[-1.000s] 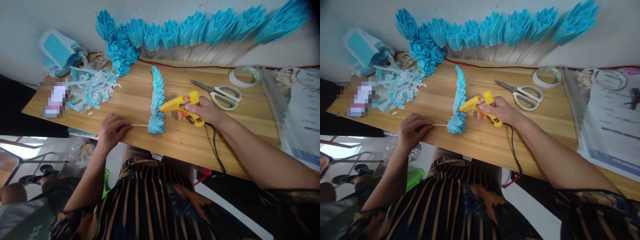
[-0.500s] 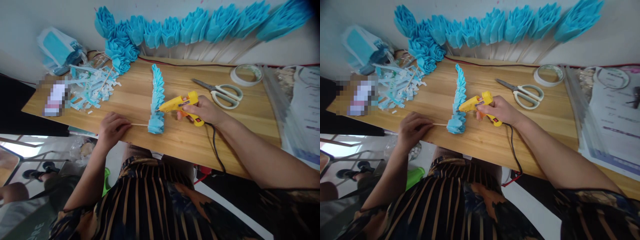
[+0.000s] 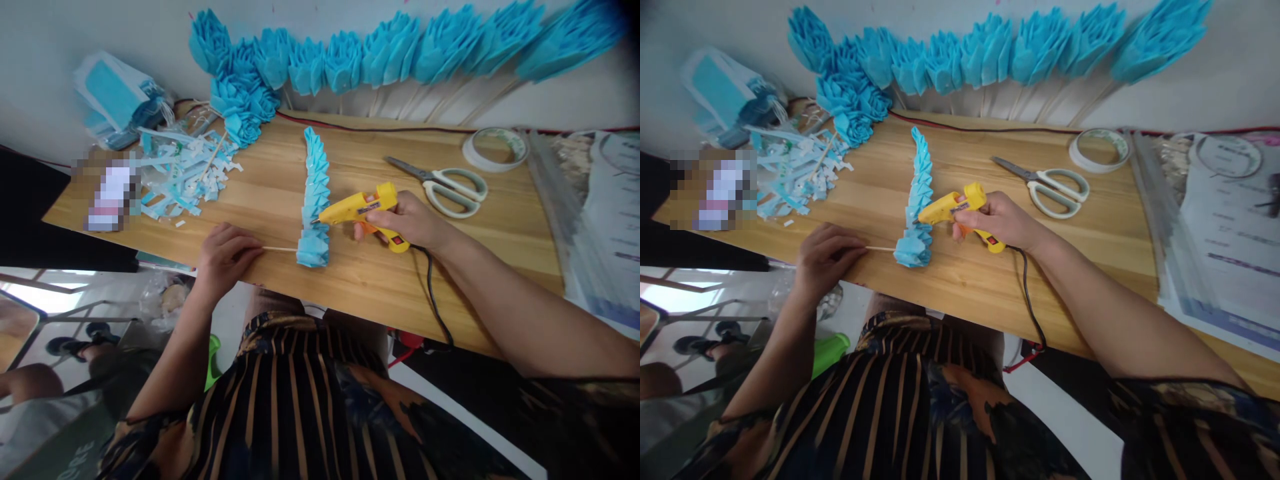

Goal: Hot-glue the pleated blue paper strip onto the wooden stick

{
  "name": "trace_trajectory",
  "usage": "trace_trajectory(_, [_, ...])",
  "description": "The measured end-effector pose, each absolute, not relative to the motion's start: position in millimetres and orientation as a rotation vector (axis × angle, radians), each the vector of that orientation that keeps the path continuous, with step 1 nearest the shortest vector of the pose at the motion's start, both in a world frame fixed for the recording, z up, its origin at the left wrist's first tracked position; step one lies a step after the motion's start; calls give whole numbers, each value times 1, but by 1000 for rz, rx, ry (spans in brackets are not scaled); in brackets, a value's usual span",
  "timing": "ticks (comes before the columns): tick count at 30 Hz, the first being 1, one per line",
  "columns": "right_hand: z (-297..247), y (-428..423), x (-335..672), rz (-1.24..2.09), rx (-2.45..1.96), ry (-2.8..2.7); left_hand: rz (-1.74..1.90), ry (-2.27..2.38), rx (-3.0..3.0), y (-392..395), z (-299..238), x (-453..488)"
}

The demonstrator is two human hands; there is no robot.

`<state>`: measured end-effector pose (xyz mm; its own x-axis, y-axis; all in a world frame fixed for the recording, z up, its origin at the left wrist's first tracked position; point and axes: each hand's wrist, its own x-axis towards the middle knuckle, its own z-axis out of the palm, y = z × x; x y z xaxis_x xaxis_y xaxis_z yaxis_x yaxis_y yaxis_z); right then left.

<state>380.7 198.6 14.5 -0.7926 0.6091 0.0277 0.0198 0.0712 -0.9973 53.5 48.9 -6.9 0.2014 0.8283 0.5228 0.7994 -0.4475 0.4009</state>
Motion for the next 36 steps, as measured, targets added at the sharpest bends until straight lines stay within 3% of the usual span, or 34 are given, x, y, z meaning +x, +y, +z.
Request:
trace_trajectory(29, [13, 202, 387, 1779, -635, -2007, 1114, 1559, 2459, 49, -7, 53])
trace_trajectory(36, [21, 207, 380, 1792, -785, -1414, 1126, 1567, 2446, 50, -14, 51])
